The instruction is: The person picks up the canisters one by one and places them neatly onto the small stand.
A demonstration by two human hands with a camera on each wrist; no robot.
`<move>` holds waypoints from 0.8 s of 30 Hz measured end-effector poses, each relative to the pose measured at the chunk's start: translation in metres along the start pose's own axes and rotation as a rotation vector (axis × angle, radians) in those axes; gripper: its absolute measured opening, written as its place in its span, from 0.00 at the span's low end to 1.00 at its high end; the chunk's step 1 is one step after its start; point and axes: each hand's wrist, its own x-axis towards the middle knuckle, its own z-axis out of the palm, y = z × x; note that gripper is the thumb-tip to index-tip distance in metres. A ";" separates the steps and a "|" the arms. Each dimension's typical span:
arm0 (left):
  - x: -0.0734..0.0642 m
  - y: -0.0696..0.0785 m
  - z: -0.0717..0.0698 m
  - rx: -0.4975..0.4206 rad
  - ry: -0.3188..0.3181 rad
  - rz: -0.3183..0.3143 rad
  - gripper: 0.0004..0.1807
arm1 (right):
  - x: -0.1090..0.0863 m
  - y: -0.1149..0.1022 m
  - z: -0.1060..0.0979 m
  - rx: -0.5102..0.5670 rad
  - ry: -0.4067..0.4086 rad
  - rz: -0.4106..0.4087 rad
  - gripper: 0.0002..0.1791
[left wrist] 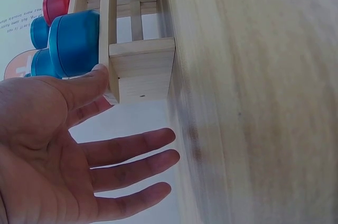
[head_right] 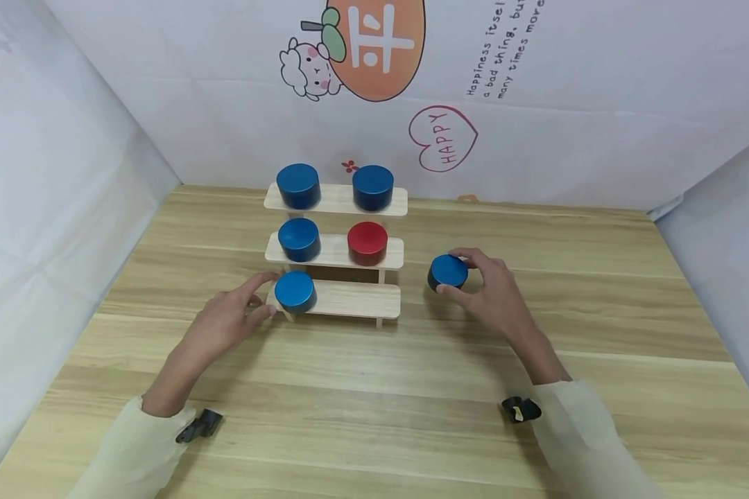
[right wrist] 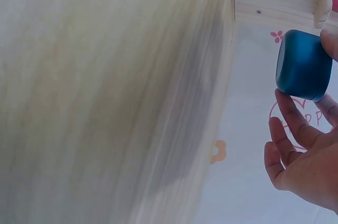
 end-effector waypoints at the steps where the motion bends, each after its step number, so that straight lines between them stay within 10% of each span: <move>1: 0.000 0.000 0.000 -0.001 0.000 0.000 0.30 | -0.001 -0.001 0.000 -0.001 -0.002 0.000 0.35; 24: 0.001 -0.001 0.001 -0.001 -0.008 -0.009 0.31 | -0.010 -0.015 0.010 0.003 0.024 -0.088 0.33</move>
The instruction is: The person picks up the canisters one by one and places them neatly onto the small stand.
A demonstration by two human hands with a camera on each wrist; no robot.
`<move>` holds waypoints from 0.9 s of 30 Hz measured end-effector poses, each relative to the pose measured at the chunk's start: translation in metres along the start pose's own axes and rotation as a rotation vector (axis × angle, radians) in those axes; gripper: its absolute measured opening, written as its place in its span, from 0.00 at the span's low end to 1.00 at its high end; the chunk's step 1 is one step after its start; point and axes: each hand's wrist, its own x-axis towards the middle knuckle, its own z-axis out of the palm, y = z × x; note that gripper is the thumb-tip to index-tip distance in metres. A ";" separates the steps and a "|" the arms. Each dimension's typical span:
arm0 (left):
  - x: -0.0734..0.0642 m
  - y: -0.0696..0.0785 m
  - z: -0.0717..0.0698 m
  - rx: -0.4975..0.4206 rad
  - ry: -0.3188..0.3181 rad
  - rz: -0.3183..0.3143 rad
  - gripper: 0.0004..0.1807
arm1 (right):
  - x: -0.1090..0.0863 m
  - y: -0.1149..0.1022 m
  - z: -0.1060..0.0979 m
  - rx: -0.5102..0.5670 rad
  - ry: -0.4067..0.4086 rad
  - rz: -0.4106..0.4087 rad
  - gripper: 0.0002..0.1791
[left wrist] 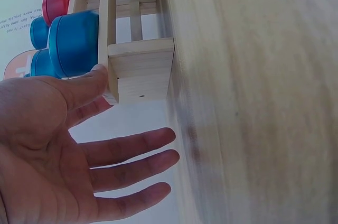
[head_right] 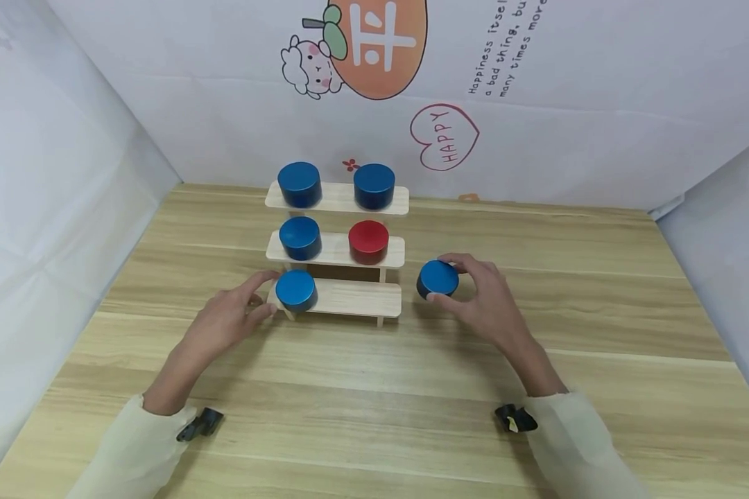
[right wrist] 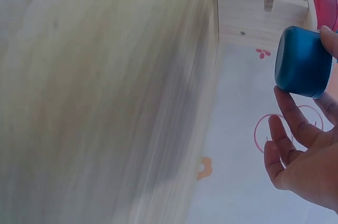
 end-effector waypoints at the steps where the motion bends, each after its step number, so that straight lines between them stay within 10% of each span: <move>1: 0.000 0.000 0.000 0.000 0.001 -0.001 0.31 | 0.000 -0.001 0.001 0.002 -0.001 -0.009 0.32; 27: 0.000 -0.001 0.001 -0.005 0.019 0.020 0.30 | -0.002 -0.024 0.009 -0.010 -0.015 -0.074 0.33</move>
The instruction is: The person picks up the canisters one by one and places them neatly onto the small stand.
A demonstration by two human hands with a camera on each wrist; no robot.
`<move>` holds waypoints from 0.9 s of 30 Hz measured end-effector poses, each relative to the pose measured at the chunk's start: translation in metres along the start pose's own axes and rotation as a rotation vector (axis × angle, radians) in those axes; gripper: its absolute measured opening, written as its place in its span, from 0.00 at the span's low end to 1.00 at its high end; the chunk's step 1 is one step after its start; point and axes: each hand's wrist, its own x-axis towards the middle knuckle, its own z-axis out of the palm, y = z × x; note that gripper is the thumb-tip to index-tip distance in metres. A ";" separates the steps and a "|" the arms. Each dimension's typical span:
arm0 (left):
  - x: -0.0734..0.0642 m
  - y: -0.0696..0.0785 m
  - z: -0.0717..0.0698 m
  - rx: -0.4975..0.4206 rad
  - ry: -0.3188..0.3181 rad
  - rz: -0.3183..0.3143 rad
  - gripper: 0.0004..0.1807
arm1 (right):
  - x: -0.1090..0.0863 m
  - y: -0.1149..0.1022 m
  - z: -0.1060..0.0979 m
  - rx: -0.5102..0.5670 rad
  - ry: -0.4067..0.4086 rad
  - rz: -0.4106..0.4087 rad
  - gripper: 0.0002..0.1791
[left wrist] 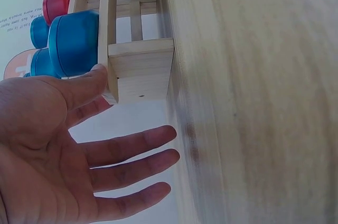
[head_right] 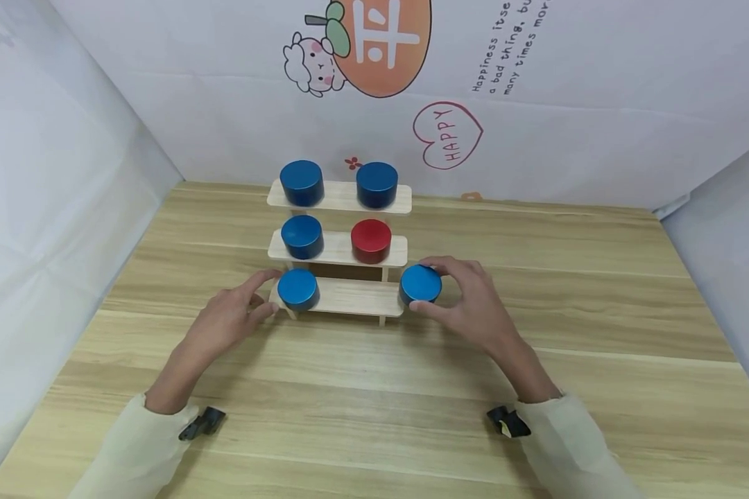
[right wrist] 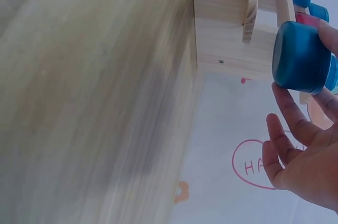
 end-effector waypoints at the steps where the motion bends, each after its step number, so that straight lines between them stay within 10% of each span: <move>1: 0.000 0.000 0.000 -0.001 0.001 0.002 0.30 | 0.000 -0.001 0.001 0.000 -0.002 -0.004 0.33; 27: 0.000 -0.002 0.001 -0.019 0.003 -0.003 0.30 | 0.008 -0.017 0.026 0.014 -0.015 -0.048 0.34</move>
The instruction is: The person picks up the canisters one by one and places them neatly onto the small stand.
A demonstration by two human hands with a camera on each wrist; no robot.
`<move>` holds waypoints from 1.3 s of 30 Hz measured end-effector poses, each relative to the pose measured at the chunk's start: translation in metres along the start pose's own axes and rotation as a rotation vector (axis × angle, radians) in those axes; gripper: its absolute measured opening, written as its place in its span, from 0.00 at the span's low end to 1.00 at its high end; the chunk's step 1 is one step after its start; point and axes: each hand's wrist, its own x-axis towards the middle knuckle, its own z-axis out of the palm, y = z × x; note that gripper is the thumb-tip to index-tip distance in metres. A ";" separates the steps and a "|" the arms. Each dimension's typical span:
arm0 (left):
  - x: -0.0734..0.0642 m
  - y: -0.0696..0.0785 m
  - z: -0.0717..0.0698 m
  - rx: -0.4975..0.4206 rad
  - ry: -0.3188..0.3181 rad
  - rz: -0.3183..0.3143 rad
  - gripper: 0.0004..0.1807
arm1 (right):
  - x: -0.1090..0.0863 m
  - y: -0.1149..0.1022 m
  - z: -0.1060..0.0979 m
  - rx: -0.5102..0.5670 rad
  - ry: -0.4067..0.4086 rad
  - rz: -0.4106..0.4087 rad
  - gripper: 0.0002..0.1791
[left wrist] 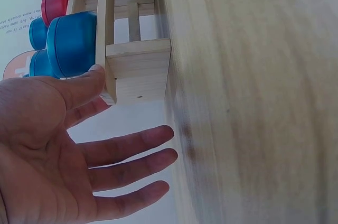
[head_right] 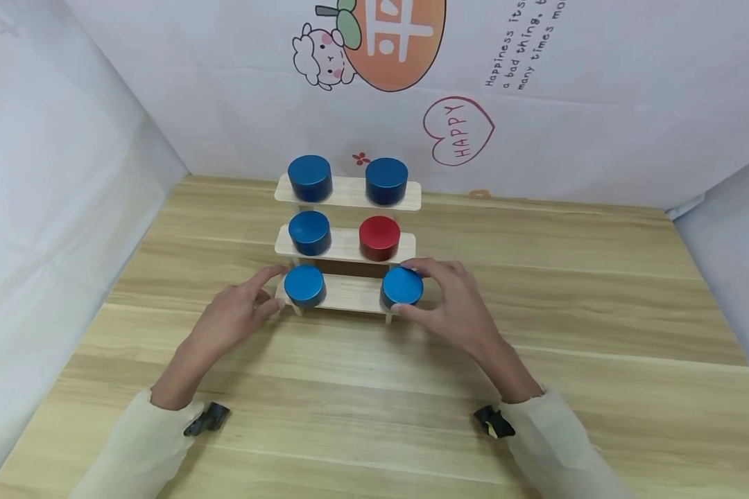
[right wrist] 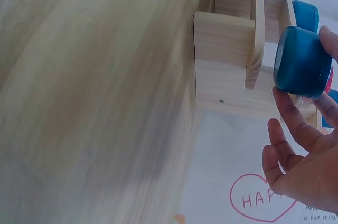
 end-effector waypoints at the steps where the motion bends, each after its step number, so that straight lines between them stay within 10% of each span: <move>1: 0.000 0.000 0.000 0.000 0.001 0.002 0.30 | 0.000 -0.001 0.001 -0.001 -0.001 0.001 0.34; 39: 0.001 0.003 0.000 0.000 0.015 0.001 0.31 | 0.009 -0.011 0.033 -0.035 0.028 0.028 0.36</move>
